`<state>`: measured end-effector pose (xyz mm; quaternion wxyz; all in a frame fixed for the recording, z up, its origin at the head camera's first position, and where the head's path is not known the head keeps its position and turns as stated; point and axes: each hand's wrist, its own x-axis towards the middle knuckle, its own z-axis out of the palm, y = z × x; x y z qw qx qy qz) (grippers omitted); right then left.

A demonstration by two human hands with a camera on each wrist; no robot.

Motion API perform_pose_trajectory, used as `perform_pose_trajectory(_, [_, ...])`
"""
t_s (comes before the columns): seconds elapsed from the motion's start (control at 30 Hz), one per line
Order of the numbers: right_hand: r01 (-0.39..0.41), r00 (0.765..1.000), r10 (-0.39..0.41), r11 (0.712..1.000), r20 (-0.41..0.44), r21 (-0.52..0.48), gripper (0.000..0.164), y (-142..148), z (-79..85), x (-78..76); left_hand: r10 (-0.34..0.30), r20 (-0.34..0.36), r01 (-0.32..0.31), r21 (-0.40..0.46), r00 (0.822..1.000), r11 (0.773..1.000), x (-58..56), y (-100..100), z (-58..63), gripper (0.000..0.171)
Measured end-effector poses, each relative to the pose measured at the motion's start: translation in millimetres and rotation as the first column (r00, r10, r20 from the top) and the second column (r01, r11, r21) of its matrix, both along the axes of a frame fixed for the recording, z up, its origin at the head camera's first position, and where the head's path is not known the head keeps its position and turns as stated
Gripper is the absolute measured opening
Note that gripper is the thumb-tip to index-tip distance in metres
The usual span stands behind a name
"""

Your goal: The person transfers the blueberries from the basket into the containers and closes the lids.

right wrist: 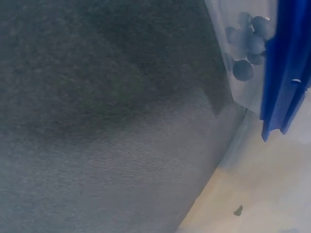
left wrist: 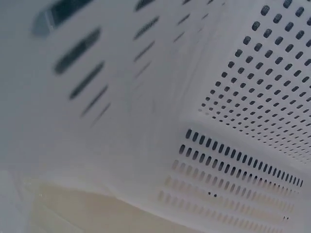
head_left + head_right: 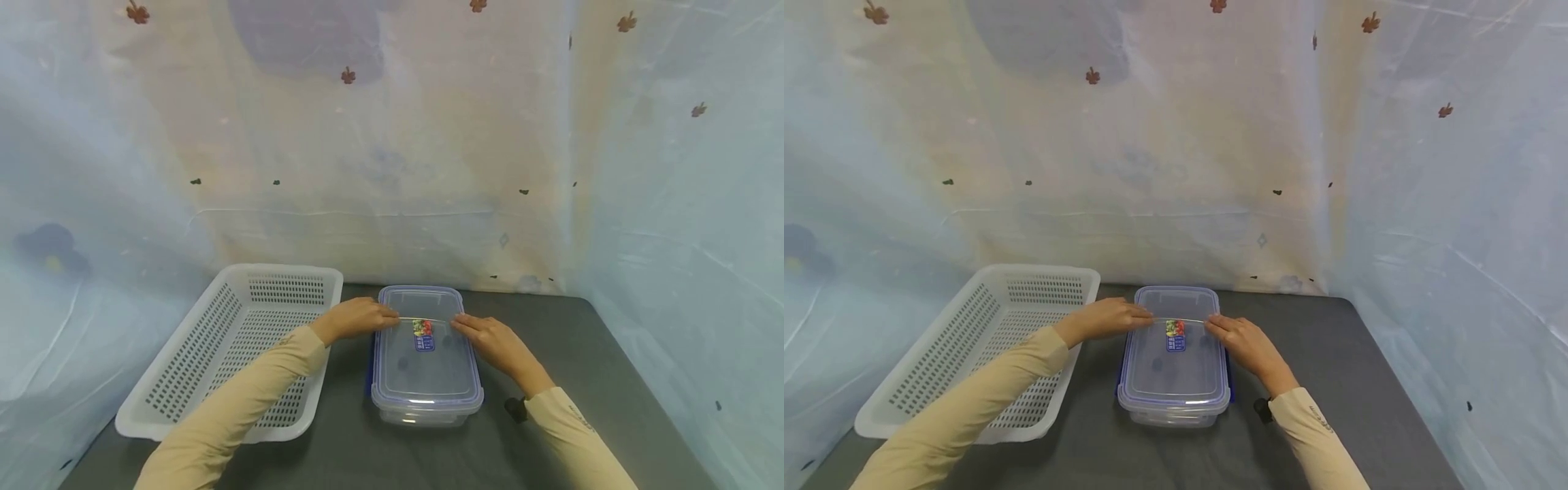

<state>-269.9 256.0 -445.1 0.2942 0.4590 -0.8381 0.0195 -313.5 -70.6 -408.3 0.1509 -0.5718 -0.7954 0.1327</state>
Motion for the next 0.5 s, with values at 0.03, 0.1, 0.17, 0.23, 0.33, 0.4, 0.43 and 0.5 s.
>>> perform_pose_trajectory(0.03, [-0.001,1.000,0.001,1.000,0.007,-0.004,0.039,0.8,-0.6,0.2,0.022,0.060,-0.021,-0.008,0.998,1.000,0.5,-1.0,2.2,0.039])
perform_pose_trajectory(0.1, [0.002,1.000,-0.001,1.000,0.027,-0.015,0.042,2.0,-2.1,1.0,0.073,0.174,-0.071,-0.014,0.982,0.997,1.5,-3.0,8.8,0.041])
perform_pose_trajectory(0.17, [0.015,0.998,-0.012,0.999,0.068,-0.045,0.044,2.9,-3.6,2.4,0.112,0.277,-0.124,0.025,0.954,0.992,1.3,-5.4,17.6,0.042])
perform_pose_trajectory(0.23, [0.037,0.993,-0.025,0.994,0.116,-0.100,0.046,3.0,-4.6,4.8,0.132,0.350,-0.184,0.120,0.928,0.976,3.2,-7.3,29.5,0.043])
perform_pose_trajectory(0.33, [0.059,0.986,-0.015,0.964,0.167,-0.259,0.048,1.3,-5.3,11.1,0.117,0.399,-0.254,0.311,0.910,0.916,16.7,-7.3,49.5,0.045])
perform_pose_trajectory(0.4, [0.073,0.981,0.006,0.917,0.196,-0.393,0.047,-0.8,-4.4,19.2,0.101,0.433,-0.304,0.431,0.896,0.850,37.9,-4.7,62.3,0.050])
perform_pose_trajectory(0.43, [0.083,0.976,0.020,0.887,0.217,-0.455,0.046,-2.2,-3.9,24.4,0.096,0.458,-0.337,0.480,0.884,0.810,51.4,-2.5,66.8,0.054])
perform_pose_trajectory(0.5, [0.133,0.958,0.033,0.829,0.284,-0.544,0.045,-5.5,-2.6,37.1,0.064,0.514,-0.397,0.572,0.856,0.718,81.6,3.7,72.1,0.059])
